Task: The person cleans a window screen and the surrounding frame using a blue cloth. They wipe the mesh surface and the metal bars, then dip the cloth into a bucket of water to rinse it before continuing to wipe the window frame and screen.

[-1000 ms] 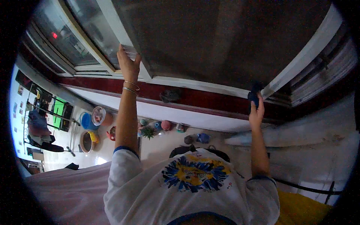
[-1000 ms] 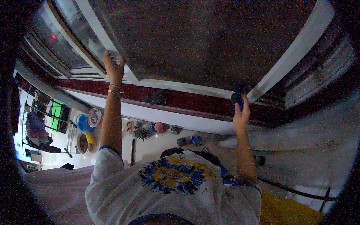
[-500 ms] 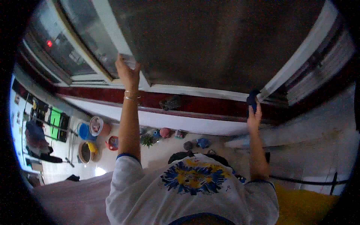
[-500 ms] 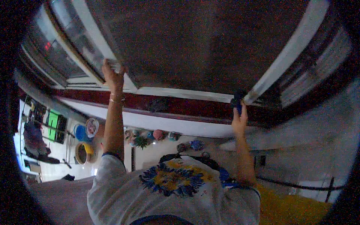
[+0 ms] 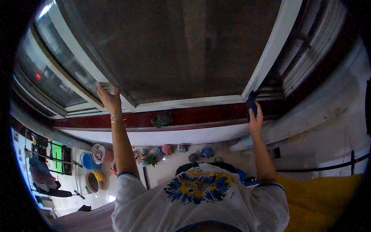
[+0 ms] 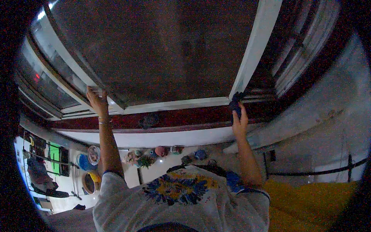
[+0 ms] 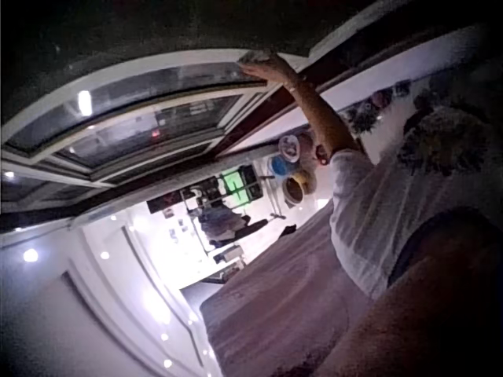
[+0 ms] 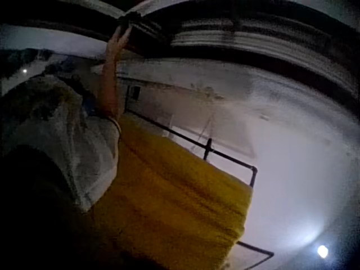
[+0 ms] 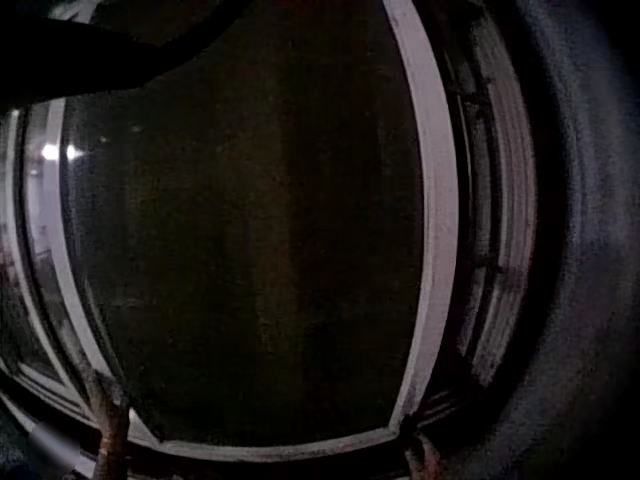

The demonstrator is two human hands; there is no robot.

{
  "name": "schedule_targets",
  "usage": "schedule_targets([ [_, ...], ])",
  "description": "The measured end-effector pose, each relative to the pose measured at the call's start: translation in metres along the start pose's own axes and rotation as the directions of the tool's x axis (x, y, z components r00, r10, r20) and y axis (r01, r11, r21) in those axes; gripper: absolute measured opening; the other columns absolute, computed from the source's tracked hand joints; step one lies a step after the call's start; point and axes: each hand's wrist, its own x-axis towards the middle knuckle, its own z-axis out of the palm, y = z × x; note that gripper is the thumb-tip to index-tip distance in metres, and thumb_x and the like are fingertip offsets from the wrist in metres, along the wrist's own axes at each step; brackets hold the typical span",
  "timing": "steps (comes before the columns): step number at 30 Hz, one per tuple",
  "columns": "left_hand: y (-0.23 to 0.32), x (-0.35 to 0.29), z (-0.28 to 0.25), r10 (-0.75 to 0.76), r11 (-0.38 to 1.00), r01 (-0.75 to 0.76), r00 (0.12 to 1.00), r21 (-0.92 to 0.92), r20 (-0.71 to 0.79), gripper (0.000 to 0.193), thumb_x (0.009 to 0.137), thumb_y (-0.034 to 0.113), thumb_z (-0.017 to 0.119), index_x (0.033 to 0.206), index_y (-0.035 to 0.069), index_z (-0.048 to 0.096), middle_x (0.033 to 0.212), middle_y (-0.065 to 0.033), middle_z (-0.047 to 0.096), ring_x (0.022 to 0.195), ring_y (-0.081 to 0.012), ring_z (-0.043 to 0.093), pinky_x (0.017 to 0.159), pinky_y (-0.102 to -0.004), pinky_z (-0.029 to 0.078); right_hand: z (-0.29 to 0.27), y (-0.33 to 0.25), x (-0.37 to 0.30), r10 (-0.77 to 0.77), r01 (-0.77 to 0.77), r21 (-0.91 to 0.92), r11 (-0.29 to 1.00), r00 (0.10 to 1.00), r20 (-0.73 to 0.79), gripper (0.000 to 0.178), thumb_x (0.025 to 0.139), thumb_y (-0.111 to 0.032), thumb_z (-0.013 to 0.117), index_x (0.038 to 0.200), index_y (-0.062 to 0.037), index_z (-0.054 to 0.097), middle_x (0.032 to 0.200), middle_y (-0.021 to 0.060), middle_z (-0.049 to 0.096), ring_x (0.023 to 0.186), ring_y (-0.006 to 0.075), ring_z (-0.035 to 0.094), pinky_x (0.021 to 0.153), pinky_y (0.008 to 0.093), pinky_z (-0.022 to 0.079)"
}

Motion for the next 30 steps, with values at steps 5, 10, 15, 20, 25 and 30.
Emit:
schedule_targets([
  [5,0.002,0.001,0.002,-0.082,0.996,0.082,0.997,-0.046,0.008,0.076,0.070,0.013,0.070,0.132,-0.003,0.028,0.113,-0.0212,0.044,0.104,-0.0393,0.045,0.088,-0.0422,0.037,-0.010,0.002,0.000,0.078,-0.078,-0.017,0.997,0.997,0.015,0.041,0.086,-0.010,0.051,0.124,0.0011,0.043,0.120,0.0155,0.052,0.111,0.0232,0.048,0.095,0.0315,0.034],
  [10,-0.047,-0.001,0.012,0.057,0.977,-0.052,0.998,0.209,-0.018,0.074,0.071,0.010,0.069,0.133,-0.002,0.030,0.121,-0.0232,0.045,0.108,-0.0356,0.045,0.089,-0.0406,0.039,-0.021,0.000,-0.003,0.050,-0.050,-0.116,0.992,0.999,-0.002,0.045,0.087,-0.014,0.051,0.128,-0.0007,0.040,0.127,0.0164,0.046,0.116,0.0245,0.045,0.099,0.0332,0.030],
  [15,-0.057,0.003,0.002,0.172,0.939,-0.140,0.982,0.313,-0.075,0.066,0.074,0.011,0.067,0.130,-0.003,0.035,0.114,-0.0277,0.048,0.108,-0.0375,0.046,0.087,-0.0409,0.040,-0.036,0.014,-0.010,0.183,-0.183,-0.001,0.983,0.982,-0.045,0.044,0.087,-0.011,0.052,0.128,-0.0016,0.041,0.127,0.0159,0.046,0.117,0.0261,0.045,0.099,0.0339,0.032],
  [20,-0.089,0.015,0.000,0.038,0.795,-0.036,0.999,0.606,0.009,0.067,0.077,0.026,0.066,0.131,0.000,0.037,0.107,-0.0236,0.052,0.098,-0.0344,0.049,0.075,-0.0440,0.042,-0.063,0.074,-0.025,0.143,-0.161,-0.132,0.978,0.980,-0.135,0.042,0.084,-0.004,0.053,0.125,-0.0017,0.043,0.124,0.0167,0.047,0.114,0.0274,0.046,0.097,0.0347,0.034],
  [25,-0.126,0.023,-0.010,0.026,0.642,-0.037,0.999,0.766,0.027,0.059,0.083,0.037,0.058,0.131,0.009,0.038,0.104,-0.0202,0.052,0.098,-0.0341,0.050,0.072,-0.0443,0.043,-0.081,0.102,-0.036,0.188,-0.195,-0.018,0.981,0.965,-0.184,0.040,0.084,-0.004,0.053,0.123,-0.0019,0.045,0.121,0.0171,0.048,0.112,0.0286,0.047,0.096,0.0350,0.035],
  [30,-0.188,0.036,-0.008,-0.049,0.707,0.047,0.999,0.705,-0.018,0.055,0.083,0.037,0.057,0.128,0.009,0.040,0.107,-0.0169,0.052,0.099,-0.0316,0.052,0.073,-0.0447,0.044,-0.087,0.105,-0.029,0.271,-0.283,-0.070,0.957,0.952,-0.143,0.038,0.085,-0.006,0.051,0.123,0.0003,0.045,0.121,0.0147,0.050,0.111,0.0235,0.047,0.095,0.0307,0.035],
])
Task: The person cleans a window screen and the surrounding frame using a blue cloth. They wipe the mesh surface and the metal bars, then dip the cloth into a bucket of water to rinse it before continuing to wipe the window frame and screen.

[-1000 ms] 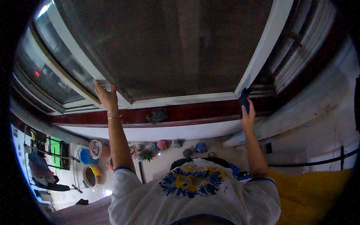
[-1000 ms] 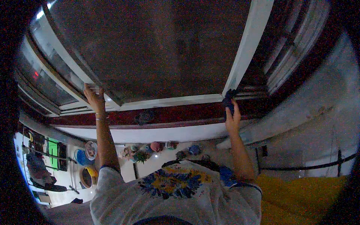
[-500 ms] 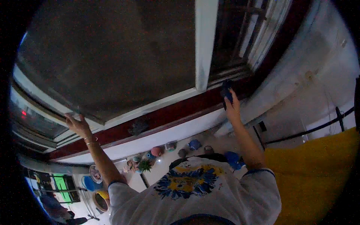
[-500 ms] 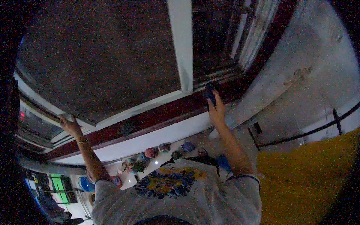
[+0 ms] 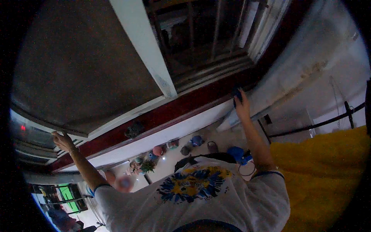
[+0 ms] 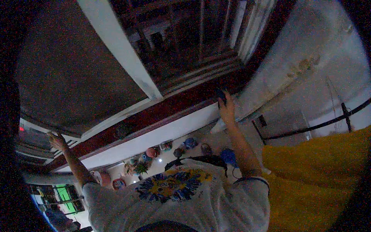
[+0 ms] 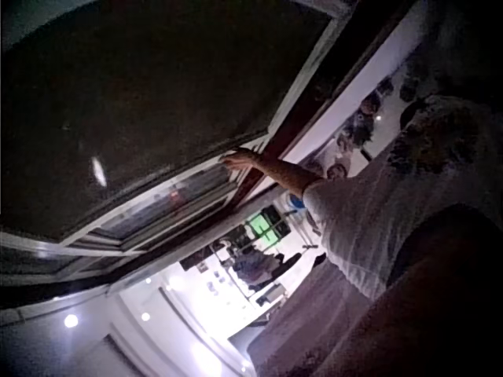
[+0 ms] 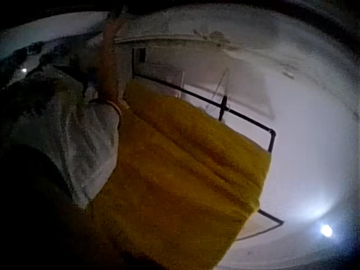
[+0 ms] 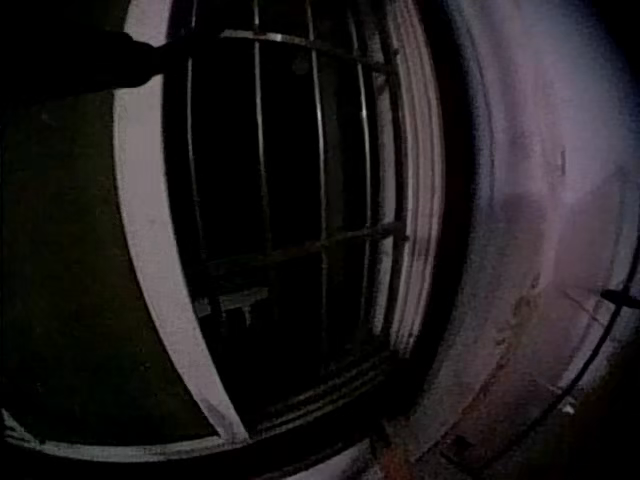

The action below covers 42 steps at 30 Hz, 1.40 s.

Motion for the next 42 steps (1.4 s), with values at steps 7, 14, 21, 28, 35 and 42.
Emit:
schedule_targets([
  [7,0.039,-0.001,-0.011,-0.241,0.950,0.274,0.949,-0.153,0.201,0.063,0.076,0.024,0.061,0.127,0.001,0.034,0.109,-0.0264,0.050,0.094,-0.0354,0.054,0.075,-0.0422,0.045,0.000,0.006,0.018,-0.186,0.189,-0.077,0.979,0.982,0.042,0.040,0.088,-0.019,0.052,0.125,-0.0044,0.045,0.120,0.0154,0.052,0.105,0.0266,0.054,0.087,0.0362,0.042],
  [14,0.243,-0.144,-0.168,0.169,0.639,-0.164,0.983,-0.752,-0.071,0.054,0.067,0.004,0.060,0.119,0.002,0.047,0.115,-0.0156,0.051,0.102,-0.0346,0.045,0.089,-0.0437,0.035,0.097,-0.079,0.030,-0.170,0.115,0.167,0.979,0.916,0.363,0.040,0.088,-0.018,0.054,0.124,-0.0049,0.046,0.120,0.0168,0.052,0.111,0.0269,0.050,0.092,0.0350,0.038],
  [21,0.368,-0.161,-0.296,0.428,0.396,-0.206,0.903,-0.895,-0.018,0.061,0.069,0.019,0.071,0.121,0.001,0.043,0.110,-0.0190,0.048,0.098,-0.0350,0.047,0.084,-0.0417,0.038,0.187,-0.138,0.004,-0.511,0.410,0.311,0.858,0.750,0.420,0.042,0.085,-0.006,0.053,0.125,0.0001,0.043,0.125,0.0207,0.047,0.117,0.0319,0.045,0.097,0.0352,0.035],
  [28,0.391,-0.141,-0.302,0.247,0.479,-0.129,0.969,-0.868,-0.008,0.065,0.068,0.022,0.072,0.118,-0.004,0.039,0.109,-0.0197,0.047,0.095,-0.0355,0.047,0.080,-0.0418,0.038,0.183,-0.139,0.002,-0.521,0.469,0.230,0.853,0.732,0.440,0.046,0.081,-0.001,0.052,0.126,0.0017,0.041,0.126,0.0241,0.045,0.118,0.0371,0.043,0.099,0.0392,0.034],
  [35,0.413,-0.130,-0.301,0.183,0.566,-0.058,0.981,-0.822,0.057,0.061,0.062,0.023,0.075,0.106,-0.002,0.042,0.104,-0.0179,0.048,0.096,-0.0342,0.046,0.081,-0.0431,0.035,0.188,-0.135,0.011,-0.580,0.552,0.198,0.810,0.705,0.407,0.038,0.082,-0.003,0.055,0.119,0.0024,0.048,0.117,0.0212,0.053,0.111,0.0297,0.051,0.093,0.0338,0.037],
  [42,0.402,-0.125,-0.281,0.212,0.648,-0.119,0.977,-0.752,0.028,0.065,0.056,0.026,0.077,0.104,0.000,0.042,0.096,-0.0151,0.047,0.093,-0.0326,0.046,0.083,-0.0438,0.032,0.144,-0.118,0.049,-0.358,0.296,0.211,0.932,0.849,0.389,0.036,0.085,-0.014,0.055,0.119,-0.0009,0.049,0.106,0.0185,0.059,0.098,0.0278,0.057,0.084,0.0332,0.042],
])
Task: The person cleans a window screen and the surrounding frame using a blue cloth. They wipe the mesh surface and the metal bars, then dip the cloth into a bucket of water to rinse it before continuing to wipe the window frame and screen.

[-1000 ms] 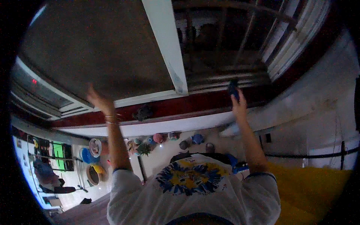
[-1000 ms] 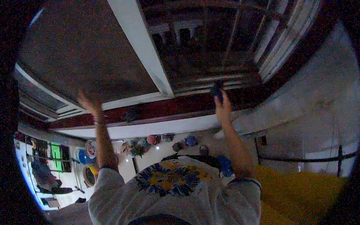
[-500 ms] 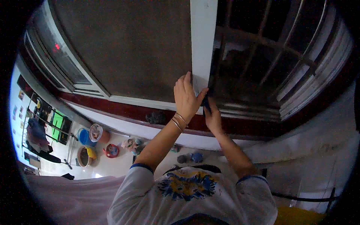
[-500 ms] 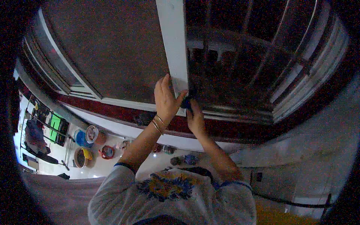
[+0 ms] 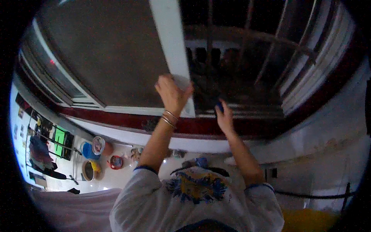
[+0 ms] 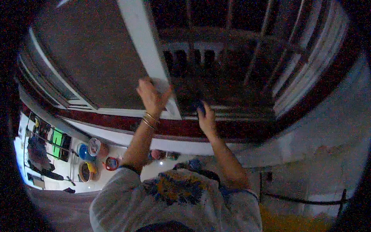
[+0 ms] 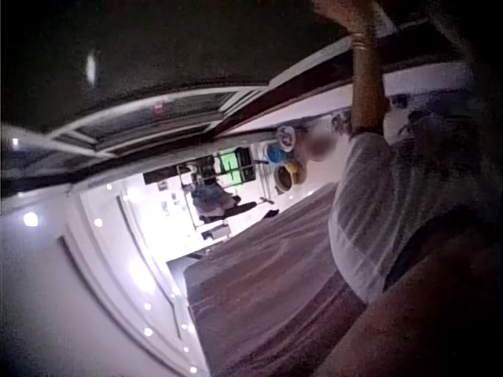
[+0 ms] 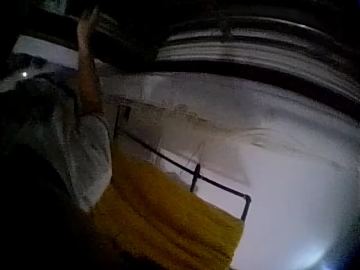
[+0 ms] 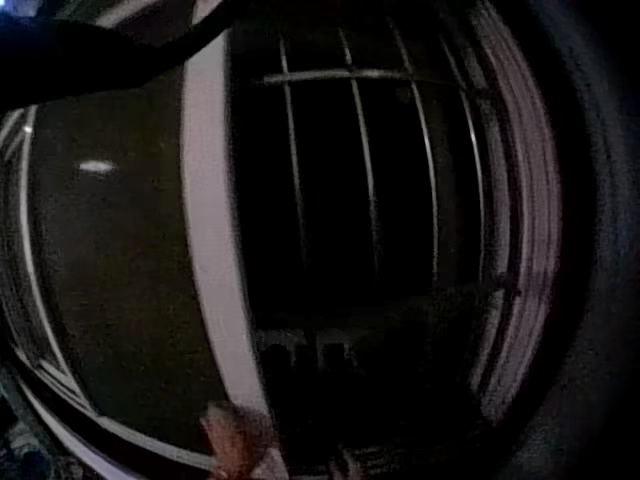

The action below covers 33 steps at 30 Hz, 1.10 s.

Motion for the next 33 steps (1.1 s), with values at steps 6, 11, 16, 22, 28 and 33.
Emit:
schedule_targets([
  [6,0.002,-0.005,-0.008,0.003,1.000,-0.003,1.000,0.016,-0.020,0.063,0.057,0.027,0.078,0.102,0.002,0.042,0.096,-0.0144,0.046,0.092,-0.0317,0.046,0.081,-0.0431,0.032,-0.078,0.067,-0.012,-0.028,0.010,-0.238,0.971,0.997,-0.069,0.041,0.083,-0.013,0.057,0.122,-0.0026,0.046,0.120,0.0205,0.051,0.110,0.0344,0.050,0.092,0.0395,0.040],
  [11,0.009,-0.006,-0.004,-0.062,0.998,0.063,0.998,-0.003,0.022,0.062,0.060,0.029,0.077,0.102,0.002,0.042,0.094,-0.0133,0.045,0.090,-0.0320,0.045,0.076,-0.0414,0.033,-0.017,0.072,0.007,-0.104,0.162,-0.458,0.874,0.983,0.149,0.039,0.081,-0.007,0.055,0.119,-0.0040,0.049,0.122,0.0192,0.048,0.112,0.0361,0.047,0.094,0.0413,0.038],
  [16,0.011,-0.012,0.001,-0.031,0.998,0.030,1.000,0.055,0.006,0.060,0.061,0.029,0.076,0.101,0.001,0.042,0.091,-0.0130,0.044,0.088,-0.0315,0.045,0.074,-0.0403,0.033,0.086,0.100,0.017,-0.100,0.245,-0.591,0.769,0.958,0.268,0.043,0.072,-0.002,0.052,0.115,-0.0061,0.053,0.119,0.0189,0.050,0.104,0.0380,0.050,0.090,0.0441,0.041],
  [22,0.007,-0.012,0.000,-0.034,0.997,0.036,0.999,0.067,-0.035,0.062,0.060,0.030,0.078,0.100,0.000,0.041,0.090,-0.0139,0.043,0.083,-0.0321,0.044,0.072,-0.0389,0.034,0.018,0.121,0.009,-0.036,0.211,-0.637,0.741,0.960,0.277,0.044,0.070,0.002,0.050,0.113,-0.0046,0.054,0.118,0.0197,0.050,0.104,0.0377,0.050,0.090,0.0446,0.041],
  [28,0.005,-0.015,0.003,0.002,0.997,0.002,0.999,0.078,-0.049,0.065,0.060,0.026,0.078,0.104,-0.002,0.040,0.091,-0.0155,0.043,0.084,-0.0336,0.045,0.073,-0.0409,0.035,-0.195,0.265,0.018,0.059,-0.094,-0.870,0.484,0.995,-0.075,0.044,0.074,-0.005,0.053,0.118,-0.0035,0.052,0.114,0.0165,0.054,0.097,0.0321,0.053,0.080,0.0411,0.045],
  [33,0.008,-0.015,0.005,-0.017,1.000,0.017,0.998,0.004,-0.061,0.063,0.060,0.023,0.078,0.104,-0.003,0.041,0.093,-0.0158,0.043,0.085,-0.0332,0.045,0.075,-0.0405,0.036,-0.138,0.244,0.016,0.020,-0.197,-0.749,0.632,0.971,-0.238,0.034,0.080,-0.002,0.047,0.113,-0.0028,0.053,0.109,0.0190,0.056,0.096,0.0314,0.055,0.084,0.0385,0.045],
])
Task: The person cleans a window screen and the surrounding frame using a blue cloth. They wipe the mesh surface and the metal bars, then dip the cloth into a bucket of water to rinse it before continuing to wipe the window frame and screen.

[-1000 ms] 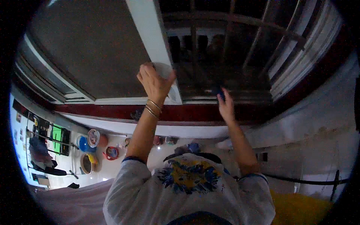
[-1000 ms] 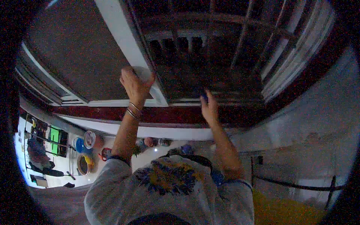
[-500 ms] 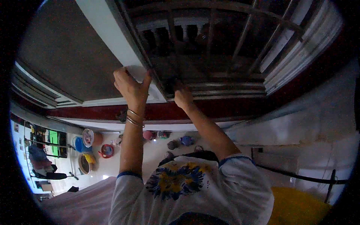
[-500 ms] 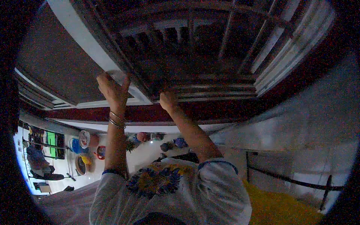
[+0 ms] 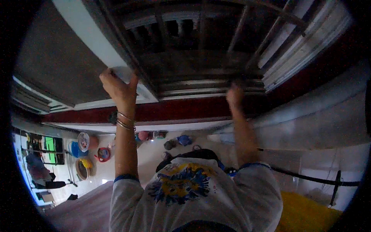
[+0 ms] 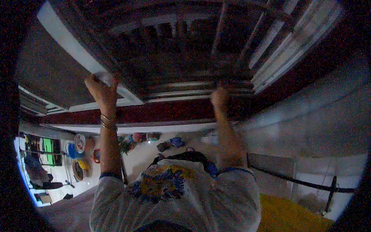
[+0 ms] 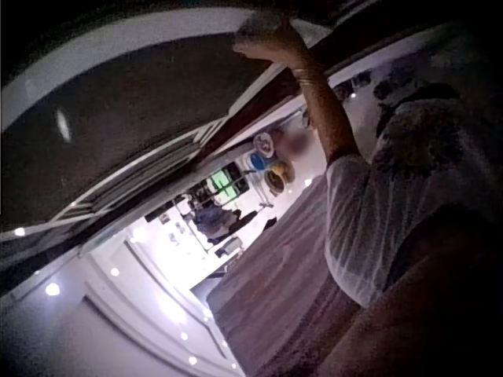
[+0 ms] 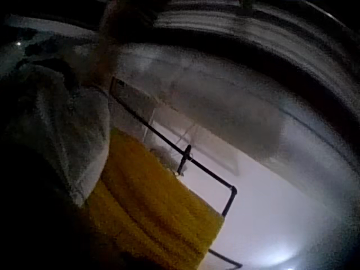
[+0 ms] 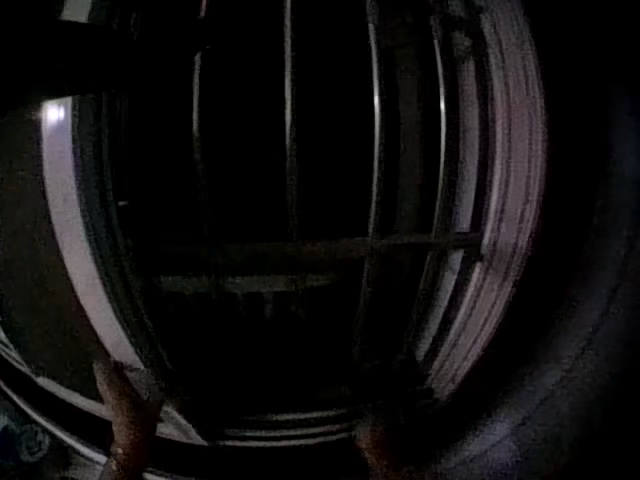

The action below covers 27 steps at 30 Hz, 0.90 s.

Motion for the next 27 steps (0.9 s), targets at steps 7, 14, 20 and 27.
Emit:
schedule_targets([
  [7,0.000,0.002,0.004,0.026,0.999,-0.026,1.000,-0.028,-0.017,0.062,0.064,0.025,0.077,0.104,-0.006,0.042,0.093,-0.0156,0.043,0.084,-0.0300,0.044,0.075,-0.0371,0.038,-0.019,-0.149,-0.023,-0.323,0.282,0.225,0.933,0.930,0.173,0.043,0.069,0.004,0.049,0.112,-0.0007,0.055,0.106,0.0197,0.058,0.099,0.0369,0.054,0.087,0.0440,0.043],
  [14,-0.001,-0.004,0.001,0.021,0.998,-0.023,0.999,-0.053,-0.031,0.060,0.067,0.023,0.077,0.106,-0.006,0.041,0.092,-0.0146,0.042,0.083,-0.0274,0.043,0.075,-0.0352,0.039,-0.065,0.035,0.058,0.067,-0.057,0.094,0.994,0.992,-0.103,0.040,0.074,-0.001,0.052,0.114,-0.0030,0.054,0.109,0.0173,0.055,0.101,0.0322,0.051,0.088,0.0405,0.040],
  [20,-0.001,-0.005,0.002,0.016,1.000,-0.016,1.000,-0.026,0.000,0.062,0.065,0.023,0.078,0.106,-0.006,0.041,0.094,-0.0144,0.042,0.086,-0.0273,0.044,0.078,-0.0355,0.039,-0.072,0.051,0.043,0.095,-0.024,-0.313,0.949,0.973,0.212,0.049,0.079,-0.017,0.053,0.126,-0.0068,0.043,0.133,0.0137,0.037,0.120,0.0320,0.037,0.098,0.0474,0.032],
  [27,-0.005,-0.001,0.009,-0.042,0.992,0.043,0.999,-0.119,0.012,0.064,0.066,0.024,0.077,0.107,-0.008,0.040,0.097,-0.0153,0.042,0.088,-0.0272,0.045,0.079,-0.0337,0.039,-0.053,-0.048,0.007,-0.065,0.041,0.126,0.991,0.978,0.199,0.043,0.070,0.005,0.050,0.112,-0.0038,0.056,0.111,0.0206,0.056,0.106,0.0368,0.051,0.092,0.0406,0.040],
])
